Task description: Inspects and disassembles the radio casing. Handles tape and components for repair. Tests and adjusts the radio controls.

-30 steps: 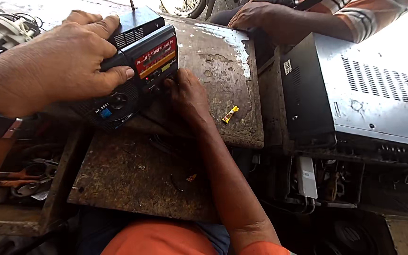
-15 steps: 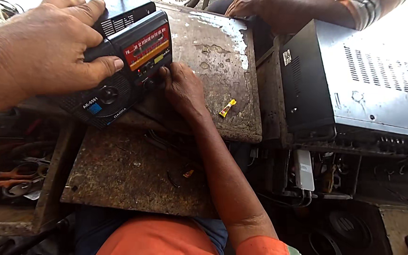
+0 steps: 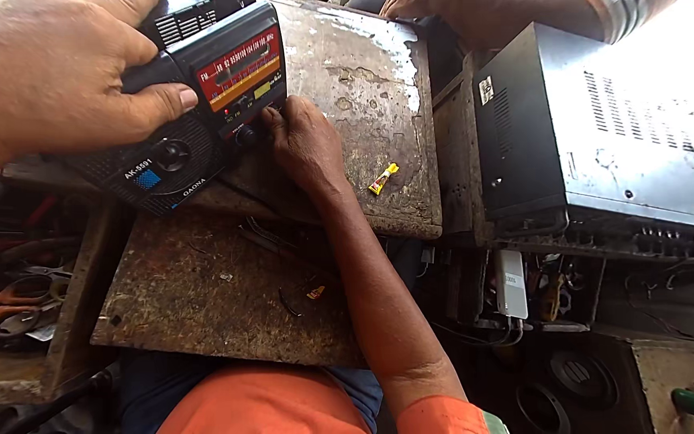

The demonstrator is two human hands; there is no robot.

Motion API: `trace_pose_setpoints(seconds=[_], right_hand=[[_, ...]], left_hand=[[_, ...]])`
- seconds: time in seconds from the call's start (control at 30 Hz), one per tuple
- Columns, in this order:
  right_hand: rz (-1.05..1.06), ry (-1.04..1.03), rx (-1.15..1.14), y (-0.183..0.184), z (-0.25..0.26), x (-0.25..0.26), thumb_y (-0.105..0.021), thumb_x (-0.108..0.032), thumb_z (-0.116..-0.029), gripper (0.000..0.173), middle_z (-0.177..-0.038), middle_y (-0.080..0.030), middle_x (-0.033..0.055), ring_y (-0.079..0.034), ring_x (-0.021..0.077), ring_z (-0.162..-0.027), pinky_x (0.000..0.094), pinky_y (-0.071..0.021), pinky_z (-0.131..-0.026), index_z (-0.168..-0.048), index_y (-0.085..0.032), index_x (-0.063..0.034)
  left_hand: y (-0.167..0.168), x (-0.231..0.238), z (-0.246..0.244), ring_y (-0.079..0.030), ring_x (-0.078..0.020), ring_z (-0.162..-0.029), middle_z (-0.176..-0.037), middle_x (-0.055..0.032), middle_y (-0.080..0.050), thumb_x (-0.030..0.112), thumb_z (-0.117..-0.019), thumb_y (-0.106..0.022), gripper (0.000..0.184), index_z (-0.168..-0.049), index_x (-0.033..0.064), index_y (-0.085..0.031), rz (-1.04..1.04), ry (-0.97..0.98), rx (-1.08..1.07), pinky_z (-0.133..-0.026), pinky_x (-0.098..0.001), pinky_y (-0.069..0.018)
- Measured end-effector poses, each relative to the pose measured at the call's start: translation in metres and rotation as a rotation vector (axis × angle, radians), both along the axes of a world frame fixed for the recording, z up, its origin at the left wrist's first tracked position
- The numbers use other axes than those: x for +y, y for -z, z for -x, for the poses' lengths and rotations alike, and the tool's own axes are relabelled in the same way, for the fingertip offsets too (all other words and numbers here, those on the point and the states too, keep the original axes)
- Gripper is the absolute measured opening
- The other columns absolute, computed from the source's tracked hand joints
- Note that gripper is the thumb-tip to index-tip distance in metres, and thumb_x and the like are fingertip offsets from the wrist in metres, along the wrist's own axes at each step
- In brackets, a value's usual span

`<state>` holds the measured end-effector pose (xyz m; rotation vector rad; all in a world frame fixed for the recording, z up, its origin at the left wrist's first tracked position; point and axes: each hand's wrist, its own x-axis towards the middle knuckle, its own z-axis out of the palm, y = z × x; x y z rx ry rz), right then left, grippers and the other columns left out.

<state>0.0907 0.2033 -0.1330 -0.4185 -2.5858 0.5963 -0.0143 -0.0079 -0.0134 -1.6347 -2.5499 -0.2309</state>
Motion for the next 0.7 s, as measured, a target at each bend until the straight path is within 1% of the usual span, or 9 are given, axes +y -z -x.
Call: trace_pose_setpoints(seconds=[0.13, 0.2, 0.3, 0.4, 0.47, 0.53, 0.57, 0.63, 0.7], right_hand=[[0.003, -0.003, -0.009, -0.001, 0.0, 0.0, -0.049, -0.041, -0.1062, 0.039, -0.089, -0.064, 0.0053, -0.067, 0.021, -0.092, 0.0413, -0.0532, -0.075, -0.088, -0.064, -0.0104], [0.005, 0.01, -0.024, -0.001, 0.0, -0.001, -0.047, -0.043, -0.1069, 0.041, -0.088, -0.063, 0.0048, -0.067, 0.0208, -0.091, 0.041, -0.0529, -0.075, -0.087, -0.064, -0.0109], [-0.006, 0.059, -0.043, -0.005, -0.004, -0.005, -0.042, -0.045, -0.1077, 0.05, -0.079, -0.063, 0.0047, -0.067, 0.0211, -0.085, 0.0421, -0.0512, -0.071, -0.076, -0.061, -0.0111], [-0.002, 0.054, -0.027, -0.01, -0.011, -0.009, -0.038, -0.045, -0.1088, 0.057, -0.065, -0.058, 0.0022, -0.065, 0.0202, -0.07, 0.0436, -0.0464, -0.061, -0.064, -0.054, -0.0133], [0.005, 0.001, -0.002, -0.012, -0.015, -0.013, -0.041, -0.047, -0.1075, 0.056, -0.064, -0.057, 0.0012, -0.064, 0.0191, -0.067, 0.0432, -0.0463, -0.059, -0.064, -0.056, -0.0142], [0.007, -0.049, -0.031, -0.014, -0.019, -0.02, -0.042, -0.049, -0.106, 0.055, -0.068, -0.059, 0.002, -0.064, 0.0197, -0.071, 0.0432, -0.0471, -0.061, -0.068, -0.058, -0.0134], [0.003, -0.068, -0.048, -0.015, -0.02, -0.024, -0.043, -0.05, -0.1056, 0.054, -0.07, -0.06, 0.0026, -0.065, 0.0202, -0.072, 0.0433, -0.0477, -0.061, -0.07, -0.06, -0.0129], [-0.018, -0.097, -0.069, -0.013, -0.021, -0.029, -0.045, -0.048, -0.1053, 0.05, -0.075, -0.062, 0.004, -0.066, 0.0215, -0.076, 0.0433, -0.0493, -0.062, -0.075, -0.062, -0.0118], [-0.043, -0.116, -0.073, -0.013, -0.02, -0.032, -0.05, -0.045, -0.1045, 0.045, -0.08, -0.065, 0.0054, -0.068, 0.0224, -0.08, 0.0431, -0.0517, -0.065, -0.08, -0.064, -0.0103]], left_hand=[[-0.001, 0.002, -0.001, -0.065, -0.0346, -0.083, -0.1, -0.0207, -0.064, 0.06, -0.0971, -0.04, 0.062, -0.086, 0.0029, -0.061, 0.001, -0.025, -0.01, -0.061, -0.0607, -0.0454], [-0.002, 0.002, -0.002, -0.064, -0.0342, -0.081, -0.095, -0.02, -0.062, 0.059, -0.0971, -0.041, 0.06, -0.087, 0.0023, -0.06, 0.016, -0.037, -0.017, -0.061, -0.0599, -0.0455], [-0.006, 0.003, -0.006, -0.064, -0.0329, -0.079, -0.09, -0.0196, -0.062, 0.054, -0.0965, -0.045, 0.056, -0.087, 0.0013, -0.061, 0.02, -0.04, -0.032, -0.06, -0.0583, -0.0452], [-0.005, 0.004, -0.004, -0.063, -0.0318, -0.077, -0.089, -0.0184, -0.062, 0.056, -0.0961, -0.044, 0.057, -0.085, 0.0024, -0.06, 0.018, -0.035, -0.023, -0.058, -0.0572, -0.0446], [0.0, 0.001, 0.0, -0.064, -0.0321, -0.079, -0.091, -0.0179, -0.062, 0.06, -0.0958, -0.042, 0.06, -0.086, 0.0034, -0.06, -0.002, -0.038, -0.018, -0.059, -0.0582, -0.0448], [0.002, 0.0, 0.002, -0.064, -0.0313, -0.08, -0.093, -0.017, -0.063, 0.06, -0.0958, -0.042, 0.06, -0.087, 0.0041, -0.061, -0.012, -0.034, -0.022, -0.06, -0.0582, -0.0454], [0.002, 0.0, 0.002, -0.064, -0.0308, -0.079, -0.09, -0.0163, -0.062, 0.06, -0.0961, -0.042, 0.06, -0.087, 0.0042, -0.061, -0.013, -0.035, -0.024, -0.06, -0.0576, -0.0451], [0.001, 0.0, 0.002, -0.063, -0.0284, -0.07, -0.076, -0.0133, -0.059, 0.059, -0.0954, -0.042, 0.058, -0.083, 0.0058, -0.06, -0.019, -0.041, -0.02, -0.054, -0.0539, -0.044], [-0.001, 0.001, 0.001, -0.062, -0.0279, -0.068, -0.073, -0.0126, -0.058, 0.058, -0.095, -0.043, 0.057, -0.082, 0.0055, -0.06, -0.007, -0.054, -0.03, -0.052, -0.053, -0.0439]])
